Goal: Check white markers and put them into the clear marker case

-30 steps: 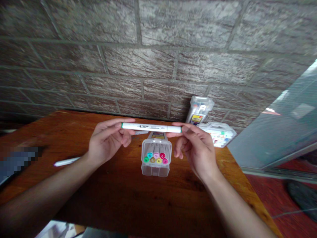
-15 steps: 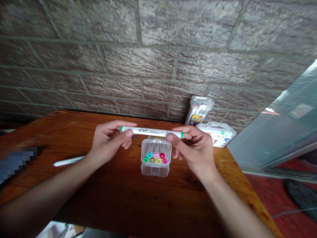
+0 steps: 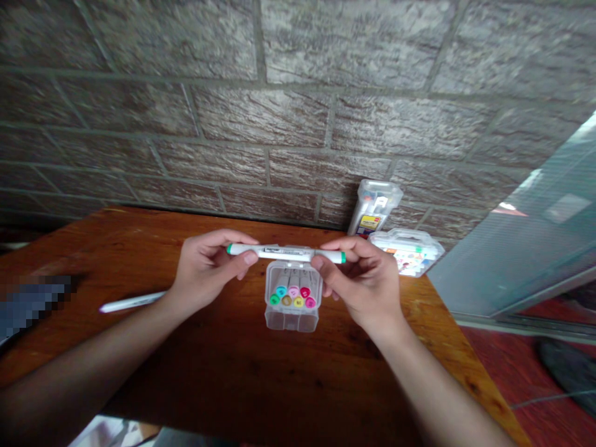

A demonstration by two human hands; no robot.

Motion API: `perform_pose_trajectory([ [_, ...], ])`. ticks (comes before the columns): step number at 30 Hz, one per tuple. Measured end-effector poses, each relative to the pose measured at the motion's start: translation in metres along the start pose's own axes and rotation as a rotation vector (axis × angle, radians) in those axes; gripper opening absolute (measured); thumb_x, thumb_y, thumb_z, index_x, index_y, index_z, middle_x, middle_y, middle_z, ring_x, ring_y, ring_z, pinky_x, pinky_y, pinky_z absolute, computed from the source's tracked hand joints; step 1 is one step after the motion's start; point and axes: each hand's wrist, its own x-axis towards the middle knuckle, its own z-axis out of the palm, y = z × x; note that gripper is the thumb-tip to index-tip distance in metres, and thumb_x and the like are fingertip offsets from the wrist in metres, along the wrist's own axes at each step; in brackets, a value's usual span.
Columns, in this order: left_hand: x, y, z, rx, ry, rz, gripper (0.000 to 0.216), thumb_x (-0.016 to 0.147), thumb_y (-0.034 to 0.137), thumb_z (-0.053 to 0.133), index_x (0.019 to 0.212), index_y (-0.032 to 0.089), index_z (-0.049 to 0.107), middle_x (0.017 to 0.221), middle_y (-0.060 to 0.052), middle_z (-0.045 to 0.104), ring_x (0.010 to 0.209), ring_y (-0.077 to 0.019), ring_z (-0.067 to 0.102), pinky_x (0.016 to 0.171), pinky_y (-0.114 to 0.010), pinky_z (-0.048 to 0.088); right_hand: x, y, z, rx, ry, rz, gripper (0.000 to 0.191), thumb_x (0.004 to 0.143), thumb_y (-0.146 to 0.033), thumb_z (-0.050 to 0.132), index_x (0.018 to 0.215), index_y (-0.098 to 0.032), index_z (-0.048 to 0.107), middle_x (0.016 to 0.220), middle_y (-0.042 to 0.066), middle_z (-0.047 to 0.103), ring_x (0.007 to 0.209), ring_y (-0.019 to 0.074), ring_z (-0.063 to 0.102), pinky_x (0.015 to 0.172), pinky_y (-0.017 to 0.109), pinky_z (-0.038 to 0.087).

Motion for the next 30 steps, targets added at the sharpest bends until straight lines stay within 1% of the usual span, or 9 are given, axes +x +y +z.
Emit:
perform_pose_trajectory([
  [3, -0.0012, -0.0016, -0.0015, -0.020, -0.020, -0.021, 0.009, 0.085, 0.018, 0.084, 0.093, 0.015, 0.082, 0.063, 0.000, 0.073, 0.045, -0.0077, 0.058, 0.041, -0.016, 0.042, 0.0001, 0.0005, -0.0016, 0.021, -0.010, 0.002, 0.017, 0.083, -0.024, 0.090, 0.096, -0.020, 0.080, 0.055, -0.002, 0.071, 0.037, 0.0092, 0.061, 0.036, 0.016, 0.045],
  [5, -0.0011, -0.0019, -0.0020, -0.023, -0.027, -0.014, 0.009, 0.086, 0.018, 0.083, 0.094, 0.015, 0.082, 0.063, -0.001, 0.073, 0.045, -0.0077, 0.058, 0.042, -0.016, 0.042, 0.0003, 0.0005, -0.0014, 0.020, -0.006, -0.005, 0.016, 0.083, -0.023, 0.090, 0.095, -0.020, 0.080, 0.055, -0.002, 0.071, 0.038, 0.0095, 0.061, 0.036, 0.016, 0.046],
  [9, 0.0002, -0.0013, -0.0014, 0.011, -0.022, 0.033, 0.009, 0.083, 0.012, 0.084, 0.091, 0.016, 0.082, 0.063, 0.001, 0.073, 0.045, -0.0059, 0.056, 0.042, -0.015, 0.040, 0.0007, 0.0000, 0.0014, -0.021, -0.004, -0.014, 0.015, 0.081, -0.019, 0.090, 0.092, -0.020, 0.079, 0.055, -0.003, 0.071, 0.037, 0.0090, 0.061, 0.036, 0.016, 0.047],
  [12, 0.0004, -0.0009, -0.0006, 0.034, -0.020, 0.034, 0.010, 0.081, 0.011, 0.085, 0.089, 0.017, 0.081, 0.067, 0.001, 0.075, 0.046, -0.0060, 0.057, 0.043, -0.016, 0.041, 0.0004, -0.0006, 0.0030, -0.033, -0.010, -0.024, 0.017, 0.080, -0.016, 0.090, 0.089, -0.020, 0.077, 0.054, -0.004, 0.070, 0.037, 0.0087, 0.061, 0.036, 0.015, 0.047],
  [15, 0.0000, -0.0005, -0.0002, 0.034, -0.016, 0.013, 0.009, 0.080, 0.013, 0.086, 0.088, 0.017, 0.082, 0.069, 0.000, 0.077, 0.046, -0.0065, 0.058, 0.043, -0.016, 0.042, -0.0001, -0.0016, 0.0028, -0.038, -0.010, -0.021, 0.016, 0.080, -0.018, 0.091, 0.088, -0.020, 0.077, 0.054, -0.004, 0.069, 0.037, 0.0088, 0.060, 0.036, 0.016, 0.046],
  [18, -0.0005, 0.0000, -0.0007, 0.007, -0.014, -0.014, 0.007, 0.082, 0.018, 0.086, 0.089, 0.017, 0.082, 0.064, 0.000, 0.074, 0.045, -0.0072, 0.057, 0.042, -0.017, 0.042, -0.0004, -0.0024, 0.0018, -0.030, -0.005, -0.003, 0.016, 0.082, -0.022, 0.091, 0.090, -0.019, 0.078, 0.055, -0.003, 0.070, 0.036, 0.0090, 0.059, 0.036, 0.017, 0.046],
  [23, -0.0017, -0.0014, -0.0026, -0.007, -0.008, -0.071, 0.014, 0.083, 0.025, 0.087, 0.092, 0.016, 0.083, 0.060, -0.001, 0.072, 0.044, -0.0091, 0.058, 0.041, -0.018, 0.044, 0.0001, -0.0001, 0.0006, 0.022, -0.004, 0.021, 0.018, 0.082, -0.026, 0.091, 0.093, -0.020, 0.079, 0.055, -0.002, 0.070, 0.037, 0.0103, 0.060, 0.036, 0.019, 0.045],
  [26, -0.0022, -0.0030, -0.0035, -0.029, -0.008, -0.103, 0.016, 0.084, 0.026, 0.087, 0.094, 0.015, 0.084, 0.063, -0.003, 0.074, 0.045, -0.0093, 0.059, 0.042, -0.018, 0.044, 0.0005, 0.0019, -0.0003, 0.055, -0.013, 0.028, 0.016, 0.084, -0.026, 0.091, 0.095, -0.021, 0.080, 0.054, -0.003, 0.070, 0.038, 0.0103, 0.060, 0.036, 0.018, 0.045],
  [30, -0.0028, -0.0069, -0.0050, -0.127, -0.023, -0.113, 0.016, 0.086, 0.028, 0.087, 0.098, 0.018, 0.085, 0.073, -0.006, 0.079, 0.047, -0.0089, 0.059, 0.045, -0.020, 0.046, 0.0001, 0.0024, -0.0023, 0.079, -0.028, 0.048, 0.011, 0.088, -0.026, 0.088, 0.097, -0.022, 0.082, 0.057, -0.002, 0.072, 0.039, 0.0089, 0.059, 0.037, 0.017, 0.045],
])
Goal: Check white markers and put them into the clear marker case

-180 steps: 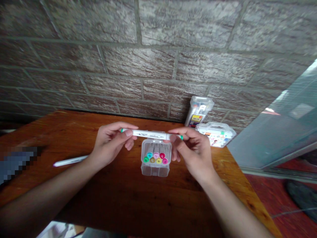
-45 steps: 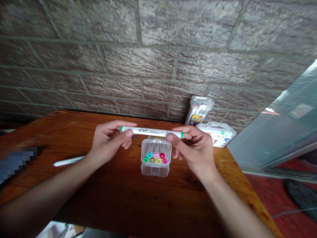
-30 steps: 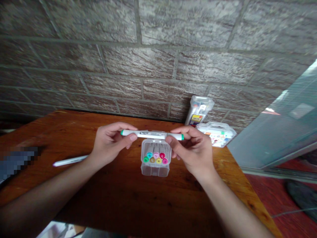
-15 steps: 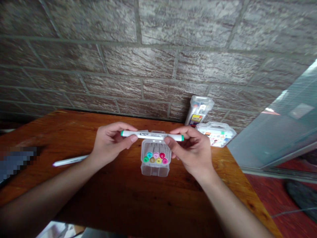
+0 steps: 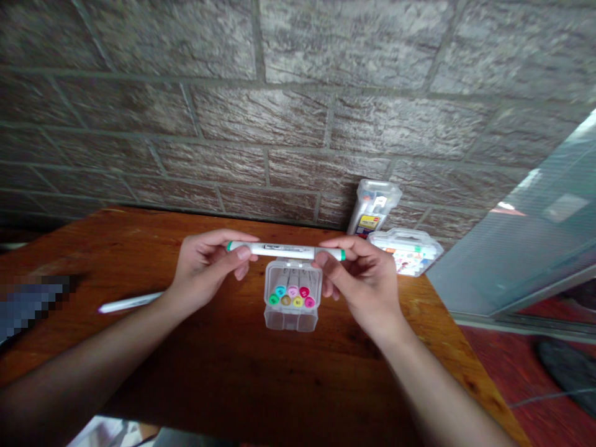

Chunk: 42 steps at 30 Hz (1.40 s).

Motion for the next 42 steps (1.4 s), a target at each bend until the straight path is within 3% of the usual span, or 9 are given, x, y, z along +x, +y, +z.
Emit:
perform_pose_trajectory([
  [13, 0.000, -0.008, -0.007, -0.127, -0.019, -0.036, 0.018, 0.094, 0.027, 0.080, 0.111, 0.023, 0.085, 0.085, -0.006, 0.081, 0.053, -0.0098, 0.059, 0.052, -0.024, 0.046, 0.001, -0.006, 0.000, 0.040, 0.022, 0.052, 0.016, 0.087, -0.033, 0.087, 0.100, -0.023, 0.086, 0.078, 0.004, 0.083, 0.041, 0.0097, 0.061, 0.035, 0.020, 0.045],
  [27, 0.004, -0.002, -0.003, -0.295, 0.007, -0.075, 0.025, 0.092, 0.030, 0.078, 0.112, 0.019, 0.087, 0.085, -0.011, 0.083, 0.051, -0.0114, 0.060, 0.050, -0.025, 0.049, 0.003, -0.011, 0.002, 0.101, 0.041, 0.098, 0.021, 0.088, -0.035, 0.081, 0.103, -0.022, 0.086, 0.082, 0.008, 0.086, 0.038, 0.0113, 0.058, 0.034, 0.023, 0.043],
  [42, 0.005, 0.000, -0.002, -0.311, 0.046, -0.103, 0.027, 0.088, 0.029, 0.077, 0.110, 0.017, 0.087, 0.084, -0.013, 0.084, 0.050, -0.0130, 0.061, 0.049, -0.027, 0.050, 0.003, -0.011, 0.001, 0.095, 0.033, 0.087, 0.020, 0.090, -0.031, 0.074, 0.104, -0.022, 0.085, 0.083, 0.007, 0.086, 0.038, 0.0125, 0.059, 0.033, 0.024, 0.042],
])
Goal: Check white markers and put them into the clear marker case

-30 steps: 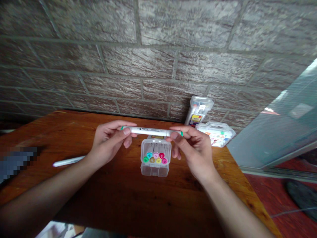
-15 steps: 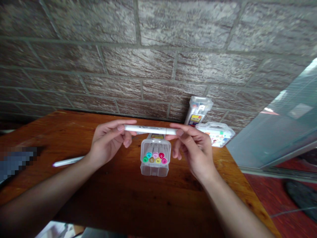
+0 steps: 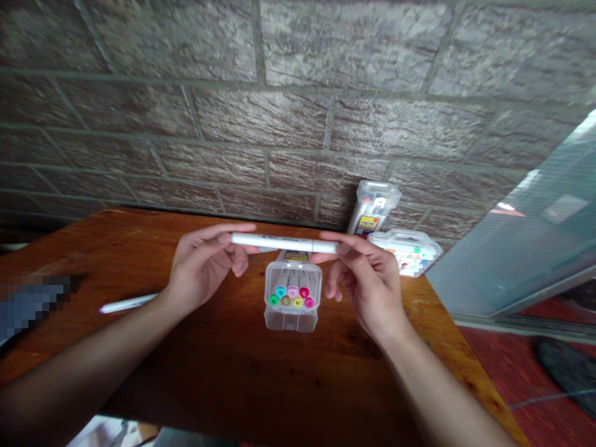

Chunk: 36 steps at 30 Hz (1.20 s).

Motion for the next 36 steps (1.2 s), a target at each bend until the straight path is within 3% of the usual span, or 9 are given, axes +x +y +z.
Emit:
perform_pose_trajectory([
  [36, 0.0004, 0.0038, 0.0022, -0.092, -0.034, -0.021, 0.028, 0.093, 0.028, 0.073, 0.113, 0.013, 0.086, 0.086, -0.015, 0.084, 0.052, -0.0129, 0.064, 0.053, -0.026, 0.052, -0.0006, -0.0005, -0.0011, 0.115, -0.003, 0.024, 0.026, 0.094, -0.026, 0.068, 0.109, -0.017, 0.087, 0.086, 0.011, 0.086, 0.040, 0.0127, 0.061, 0.035, 0.023, 0.044],
])
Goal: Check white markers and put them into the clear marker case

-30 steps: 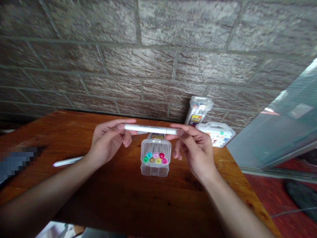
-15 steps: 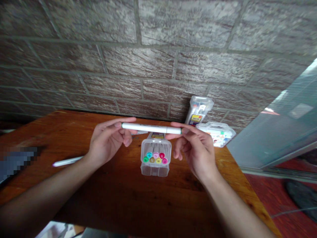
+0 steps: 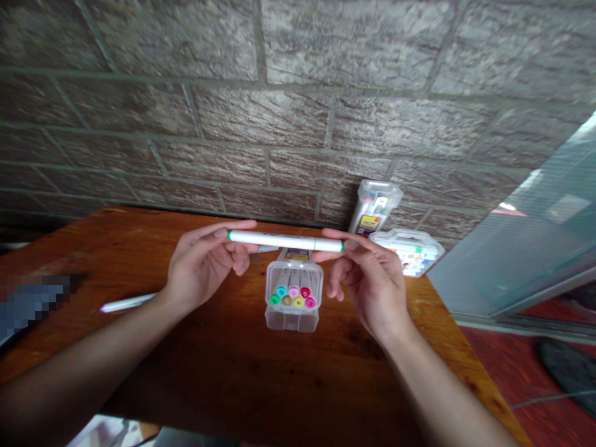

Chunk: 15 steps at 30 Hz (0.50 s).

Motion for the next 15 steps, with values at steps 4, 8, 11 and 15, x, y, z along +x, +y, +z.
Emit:
perform_pose_trajectory([
  [4, -0.0004, -0.0011, -0.0010, 0.012, -0.001, 0.004, 0.028, 0.093, 0.029, 0.074, 0.113, 0.013, 0.086, 0.086, -0.015, 0.084, 0.052, -0.0128, 0.063, 0.052, -0.026, 0.052, 0.0003, -0.0002, -0.0001, -0.001, 0.000, 0.002, 0.025, 0.094, -0.027, 0.070, 0.109, -0.016, 0.087, 0.086, 0.012, 0.086, 0.040, 0.0125, 0.061, 0.035, 0.022, 0.044],
  [8, -0.0004, -0.0049, -0.0032, 0.051, 0.003, 0.034, 0.026, 0.095, 0.029, 0.075, 0.115, 0.016, 0.085, 0.086, -0.013, 0.084, 0.052, -0.0118, 0.062, 0.052, -0.025, 0.051, 0.0005, 0.0000, 0.0005, -0.006, -0.002, -0.002, 0.022, 0.094, -0.030, 0.073, 0.107, -0.019, 0.087, 0.087, 0.010, 0.086, 0.040, 0.0119, 0.062, 0.035, 0.021, 0.045],
  [11, -0.0002, -0.0068, -0.0044, 0.092, -0.002, 0.053, 0.024, 0.096, 0.028, 0.075, 0.116, 0.019, 0.085, 0.087, -0.011, 0.084, 0.052, -0.0108, 0.062, 0.053, -0.024, 0.051, 0.0006, 0.0006, 0.0006, -0.035, -0.008, -0.013, 0.021, 0.093, -0.032, 0.078, 0.108, -0.021, 0.086, 0.088, 0.009, 0.086, 0.039, 0.0109, 0.062, 0.035, 0.020, 0.045],
  [15, -0.0007, -0.0080, -0.0059, 0.152, -0.010, 0.069, 0.021, 0.099, 0.031, 0.074, 0.115, 0.021, 0.085, 0.085, -0.009, 0.084, 0.051, -0.0092, 0.061, 0.052, -0.023, 0.050, 0.0004, 0.0025, -0.0009, -0.093, -0.022, -0.037, 0.022, 0.091, -0.031, 0.083, 0.112, -0.024, 0.085, 0.088, 0.006, 0.086, 0.040, 0.0095, 0.063, 0.036, 0.019, 0.046],
])
